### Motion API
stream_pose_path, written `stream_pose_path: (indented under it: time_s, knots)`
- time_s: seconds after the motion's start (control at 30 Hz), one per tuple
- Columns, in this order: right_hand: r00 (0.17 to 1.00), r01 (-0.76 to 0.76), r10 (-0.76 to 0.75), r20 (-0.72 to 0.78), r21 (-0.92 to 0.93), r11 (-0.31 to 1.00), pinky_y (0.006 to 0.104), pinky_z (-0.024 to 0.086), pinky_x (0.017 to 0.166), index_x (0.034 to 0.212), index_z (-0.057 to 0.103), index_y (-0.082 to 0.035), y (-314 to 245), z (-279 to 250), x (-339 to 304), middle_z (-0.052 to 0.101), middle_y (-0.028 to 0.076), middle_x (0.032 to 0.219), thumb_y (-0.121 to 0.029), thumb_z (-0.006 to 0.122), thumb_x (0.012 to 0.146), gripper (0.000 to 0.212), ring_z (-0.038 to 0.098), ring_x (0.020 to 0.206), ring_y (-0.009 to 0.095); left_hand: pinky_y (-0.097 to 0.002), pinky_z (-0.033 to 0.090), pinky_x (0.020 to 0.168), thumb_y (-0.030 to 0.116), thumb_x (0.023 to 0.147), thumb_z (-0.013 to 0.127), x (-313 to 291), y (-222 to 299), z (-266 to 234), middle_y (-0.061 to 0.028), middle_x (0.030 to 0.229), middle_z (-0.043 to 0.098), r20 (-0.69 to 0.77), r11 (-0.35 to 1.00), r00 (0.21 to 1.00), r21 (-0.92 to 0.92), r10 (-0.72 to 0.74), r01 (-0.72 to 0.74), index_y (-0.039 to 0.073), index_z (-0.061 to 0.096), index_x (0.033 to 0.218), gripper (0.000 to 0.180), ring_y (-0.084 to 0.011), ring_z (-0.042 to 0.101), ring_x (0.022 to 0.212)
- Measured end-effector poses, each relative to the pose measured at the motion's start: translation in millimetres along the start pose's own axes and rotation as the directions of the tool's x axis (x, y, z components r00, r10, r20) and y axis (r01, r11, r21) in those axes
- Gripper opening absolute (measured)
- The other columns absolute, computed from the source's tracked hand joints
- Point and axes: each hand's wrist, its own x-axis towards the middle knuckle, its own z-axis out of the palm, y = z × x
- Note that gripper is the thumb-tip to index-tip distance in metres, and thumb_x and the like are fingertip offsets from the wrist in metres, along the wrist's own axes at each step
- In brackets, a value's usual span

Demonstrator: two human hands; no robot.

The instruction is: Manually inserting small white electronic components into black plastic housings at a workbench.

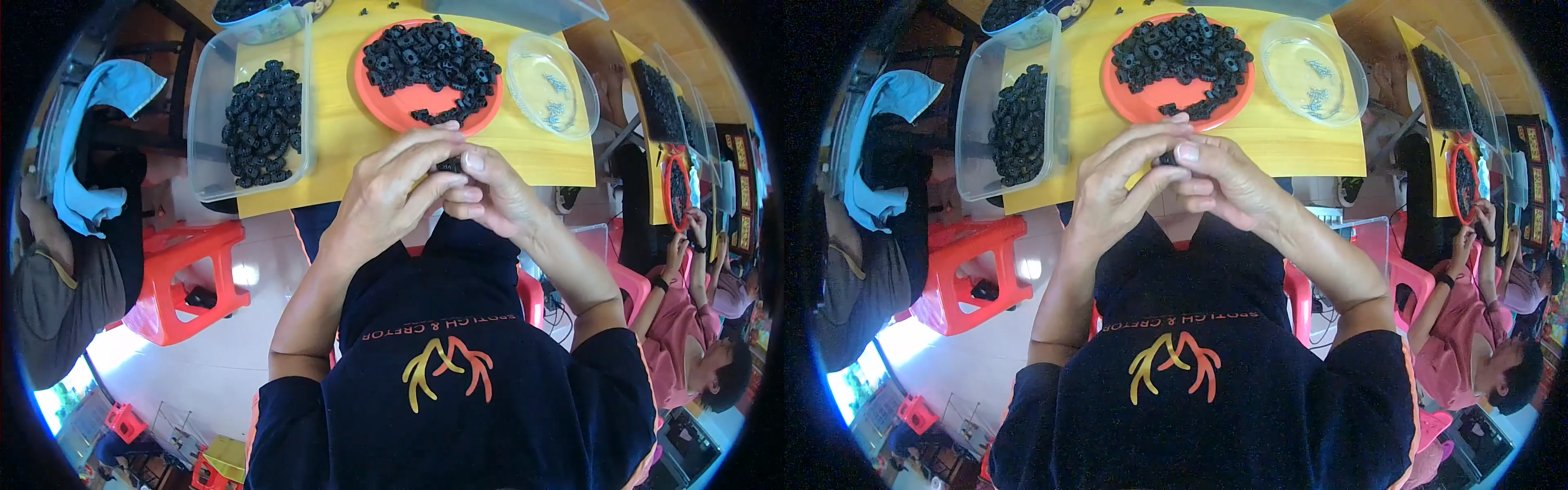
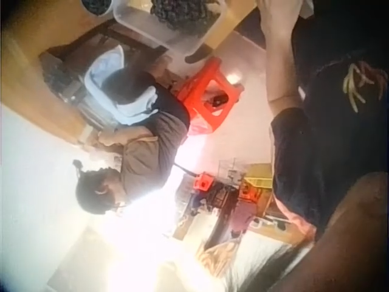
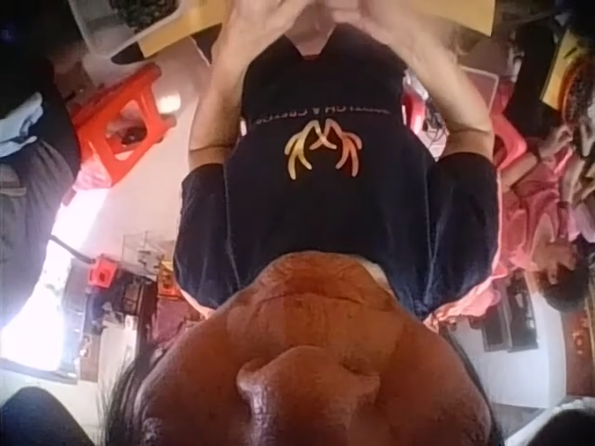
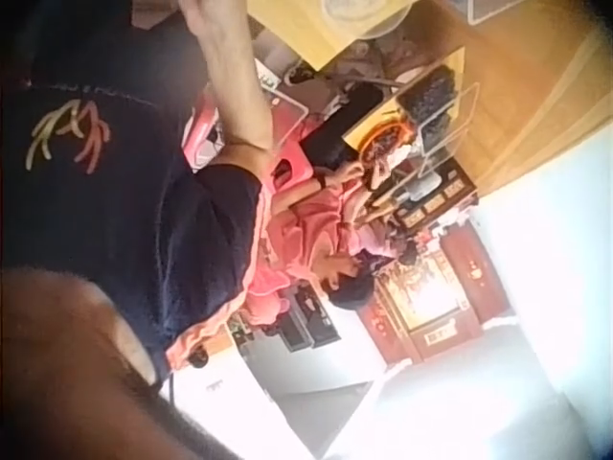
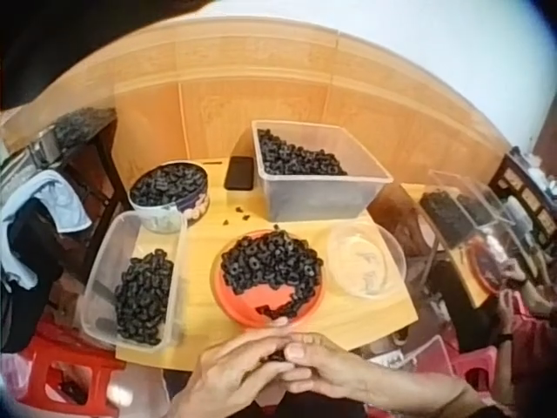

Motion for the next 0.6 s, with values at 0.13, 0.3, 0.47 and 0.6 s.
stream_pose_path:
  time_s: [0.13,0.3,0.47,0.6]
  knots:
    - [1.000,0.018,-0.018,0.012,0.008,1.000,0.0167,0.030,0.048,0.100,0.058,-0.008,4.6,2.9,-4.9,0.045,-0.006,0.078,-0.027,0.063,0.095,0.020,0.035,0.057,0.001,-0.0385,0.055,0.087,0.002,0.082,0.069,-3.7,6.3,-3.1,-0.0177,0.113,0.065,0.058,0.999,0.998,-0.048,-0.023,0.025,0.000,0.063,0.112,0.031,-0.0320,0.066,0.105]
    - [0.997,0.071,-0.072,0.001,0.063,0.995,0.0177,0.031,0.049,0.098,0.056,-0.009,8.1,7.7,-3.7,0.045,-0.006,0.077,-0.029,0.064,0.094,0.021,0.035,0.058,0.001,-0.0379,0.055,0.084,0.002,0.083,0.067,-1.7,6.8,0.8,-0.0182,0.112,0.066,0.037,0.998,0.999,-0.058,-0.036,0.038,0.000,0.062,0.112,0.029,-0.0330,0.066,0.103]
    - [1.000,-0.004,0.005,-0.004,0.204,0.979,0.0208,0.035,0.052,0.101,0.054,-0.013,4.5,8.9,-5.1,0.049,-0.004,0.080,-0.034,0.063,0.094,0.024,0.039,0.062,0.004,-0.0382,0.055,0.079,0.004,0.084,0.067,4.2,8.5,0.0,-0.0188,0.108,0.065,0.011,0.999,0.999,0.004,-0.037,0.037,0.000,0.062,0.108,0.025,-0.0350,0.067,0.095]
    - [1.000,-0.009,0.014,-0.019,0.228,0.974,0.0206,0.035,0.052,0.109,0.054,-0.017,3.4,5.8,-7.3,0.050,-0.002,0.082,-0.046,0.057,0.096,0.032,0.040,0.063,0.006,-0.0388,0.055,0.078,0.004,0.084,0.067,4.8,11.5,-0.2,-0.0185,0.107,0.065,0.027,0.998,0.998,0.018,-0.063,0.063,0.000,0.062,0.107,0.025,-0.0352,0.067,0.093]
